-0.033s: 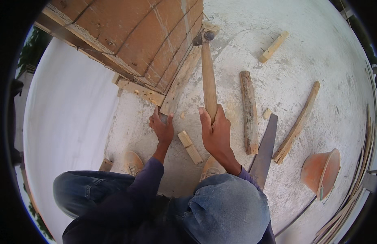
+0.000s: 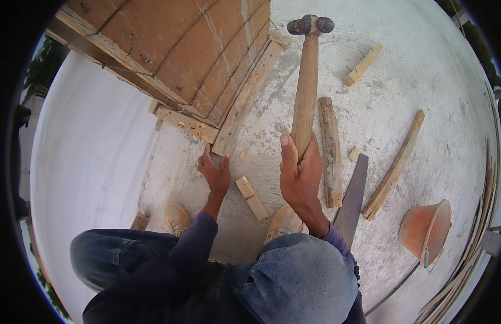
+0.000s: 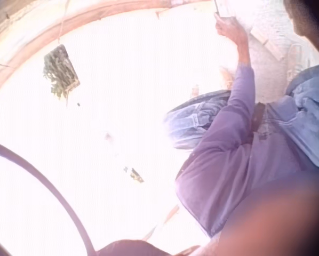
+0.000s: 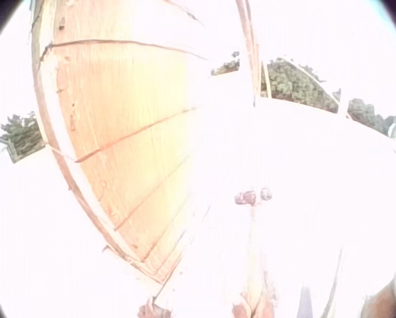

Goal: The person assembles wooden formwork by positioning small wooden blocks against a vertical wooden structure, hammering nails to secure them, and sawing a block to fit. The person repeatedly adjusts and fastens the blocks to the structure.

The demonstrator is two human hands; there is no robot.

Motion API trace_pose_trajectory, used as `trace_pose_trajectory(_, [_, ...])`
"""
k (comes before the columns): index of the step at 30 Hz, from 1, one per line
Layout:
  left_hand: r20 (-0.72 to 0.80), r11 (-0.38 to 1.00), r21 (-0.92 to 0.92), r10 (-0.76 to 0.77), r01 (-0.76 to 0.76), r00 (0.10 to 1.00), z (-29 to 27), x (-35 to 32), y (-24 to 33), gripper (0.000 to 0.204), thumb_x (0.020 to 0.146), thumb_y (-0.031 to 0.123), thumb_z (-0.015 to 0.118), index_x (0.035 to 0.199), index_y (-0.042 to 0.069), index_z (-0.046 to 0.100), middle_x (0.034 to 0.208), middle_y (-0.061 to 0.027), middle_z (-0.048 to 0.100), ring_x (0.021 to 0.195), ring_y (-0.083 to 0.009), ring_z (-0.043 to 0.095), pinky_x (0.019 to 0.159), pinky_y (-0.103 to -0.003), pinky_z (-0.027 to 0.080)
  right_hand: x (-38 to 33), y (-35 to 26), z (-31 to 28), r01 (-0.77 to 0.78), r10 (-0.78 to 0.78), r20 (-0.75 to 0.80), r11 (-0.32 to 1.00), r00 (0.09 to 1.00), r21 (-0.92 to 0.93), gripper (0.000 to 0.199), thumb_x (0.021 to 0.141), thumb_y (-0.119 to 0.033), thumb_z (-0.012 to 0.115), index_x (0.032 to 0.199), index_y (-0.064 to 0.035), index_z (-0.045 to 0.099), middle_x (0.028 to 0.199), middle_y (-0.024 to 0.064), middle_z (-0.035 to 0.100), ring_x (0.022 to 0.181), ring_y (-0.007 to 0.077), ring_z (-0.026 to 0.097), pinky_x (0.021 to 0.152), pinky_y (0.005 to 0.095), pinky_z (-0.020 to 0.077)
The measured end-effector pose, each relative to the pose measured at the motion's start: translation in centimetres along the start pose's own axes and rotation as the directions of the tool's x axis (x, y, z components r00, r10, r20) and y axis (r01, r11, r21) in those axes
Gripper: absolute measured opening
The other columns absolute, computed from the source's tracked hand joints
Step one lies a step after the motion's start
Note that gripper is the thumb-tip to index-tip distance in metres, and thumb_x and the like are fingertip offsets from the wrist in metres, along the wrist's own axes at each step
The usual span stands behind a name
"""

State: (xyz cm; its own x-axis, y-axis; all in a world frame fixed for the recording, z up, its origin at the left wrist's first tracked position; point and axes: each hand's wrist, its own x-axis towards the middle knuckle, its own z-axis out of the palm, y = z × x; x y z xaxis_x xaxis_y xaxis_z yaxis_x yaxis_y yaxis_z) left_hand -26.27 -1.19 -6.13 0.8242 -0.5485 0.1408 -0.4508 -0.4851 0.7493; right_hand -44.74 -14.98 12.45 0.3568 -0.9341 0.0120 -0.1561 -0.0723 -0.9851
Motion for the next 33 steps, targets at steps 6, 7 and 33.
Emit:
trace_pose_trajectory(6, [0.021,0.991,0.079,-0.113,0.111,0.993,0.4,0.6,0.4,0.08,0.093,0.025,0.08,0.158,0.0,0.04,0.121,-0.0154,0.054,0.12,-0.0311,0.044,0.112,-0.05,0.024,0.8,-2.0,0.6,0.308,-0.215,-0.245,0.832,0.946,0.461,0.038,0.11,-0.04,0.058,0.117,-0.0032,0.055,0.072,0.0033,0.056,0.054,0.012,0.052,0.051,0.0309,0.0481])
trace_pose_trajectory(7, [-0.004,0.997,0.049,-0.053,0.053,0.999,0.4,0.7,0.5,0.08,0.094,0.026,0.08,0.158,0.0,0.039,0.121,-0.0155,0.054,0.121,-0.0313,0.044,0.112,-0.05,0.024,-0.8,0.7,2.7,0.33,-0.242,-0.243,0.832,0.939,0.446,0.038,0.109,-0.038,0.059,0.117,-0.0017,0.055,0.072,0.004,0.057,0.054,0.0141,0.054,0.052,0.0324,0.0492])
trace_pose_trajectory(33, [-0.153,0.998,-0.048,-0.048,0.041,0.987,0.5,1.5,1.2,0.044,0.087,0.019,0.084,0.12,-0.003,0.065,0.106,-0.0163,0.063,0.1,-0.0312,0.06,0.088,-0.044,0.047,-5.7,7.6,0.4,-0.517,0.506,0.106,0.834,0.856,0.192,0.037,0.106,-0.039,0.066,0.109,-0.0052,0.052,0.071,-0.0026,0.049,0.051,0.0067,0.047,0.044,0.0269,0.044])
